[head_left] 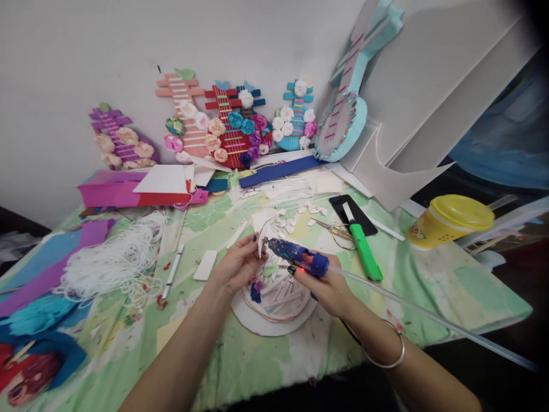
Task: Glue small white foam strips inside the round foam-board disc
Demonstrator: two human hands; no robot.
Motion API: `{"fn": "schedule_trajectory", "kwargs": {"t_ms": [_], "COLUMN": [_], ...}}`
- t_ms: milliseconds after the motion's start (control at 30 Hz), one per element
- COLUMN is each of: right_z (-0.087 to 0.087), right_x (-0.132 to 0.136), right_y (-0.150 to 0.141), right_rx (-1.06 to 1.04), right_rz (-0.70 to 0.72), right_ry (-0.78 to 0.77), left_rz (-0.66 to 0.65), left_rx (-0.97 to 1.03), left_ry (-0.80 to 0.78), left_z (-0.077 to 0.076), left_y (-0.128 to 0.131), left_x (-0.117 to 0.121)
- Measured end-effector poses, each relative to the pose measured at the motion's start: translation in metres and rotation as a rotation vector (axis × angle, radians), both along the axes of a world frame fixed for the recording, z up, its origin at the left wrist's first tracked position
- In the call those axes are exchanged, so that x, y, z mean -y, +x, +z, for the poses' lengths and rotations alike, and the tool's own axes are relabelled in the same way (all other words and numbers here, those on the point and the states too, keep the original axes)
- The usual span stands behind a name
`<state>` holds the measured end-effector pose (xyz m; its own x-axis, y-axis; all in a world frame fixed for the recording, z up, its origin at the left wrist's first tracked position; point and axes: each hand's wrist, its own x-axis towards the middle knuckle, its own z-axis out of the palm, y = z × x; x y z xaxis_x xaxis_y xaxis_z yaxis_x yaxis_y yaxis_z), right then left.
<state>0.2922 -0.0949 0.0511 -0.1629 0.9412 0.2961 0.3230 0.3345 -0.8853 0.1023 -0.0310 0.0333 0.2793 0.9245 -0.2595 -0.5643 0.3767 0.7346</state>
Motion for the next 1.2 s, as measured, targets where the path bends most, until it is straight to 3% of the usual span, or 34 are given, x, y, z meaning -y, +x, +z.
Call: {"fn": "schedule_trajectory", "kwargs": {"t_ms": [267,733,900,1000,1200], "right_z": [0.003,0.000,-0.003,-0.003,-0.009], "right_x": [-0.006,0.004,0.004,-0.003,-0.016], "right_y": [0.004,0.004,0.010,0.021,0.046], "right_rx": [-0.063,0.017,-0.146,-0.340,-0.465], "right_rz": [-0.098,0.006,0.062,-0.035,-0.244], "right_ry": [-0.012,-0.051,-0.128,-0.108,-0.078], "left_rz": [-0.006,-0.008,0.031,0.027,-0.155], "left_rx": [0.041,0.027,0.004,-0.150,-0.876], "left_ry": [-0.068,-0.031,-0.038,0.030,0.439], "left_z": [0.001,-0.001,-0.001,0.000,0.017], "left_y": [0.003,0.003,0.002,-0.002,-0.006], "left_x": [0.004,0.003,0.002,0.001,0.011]}}
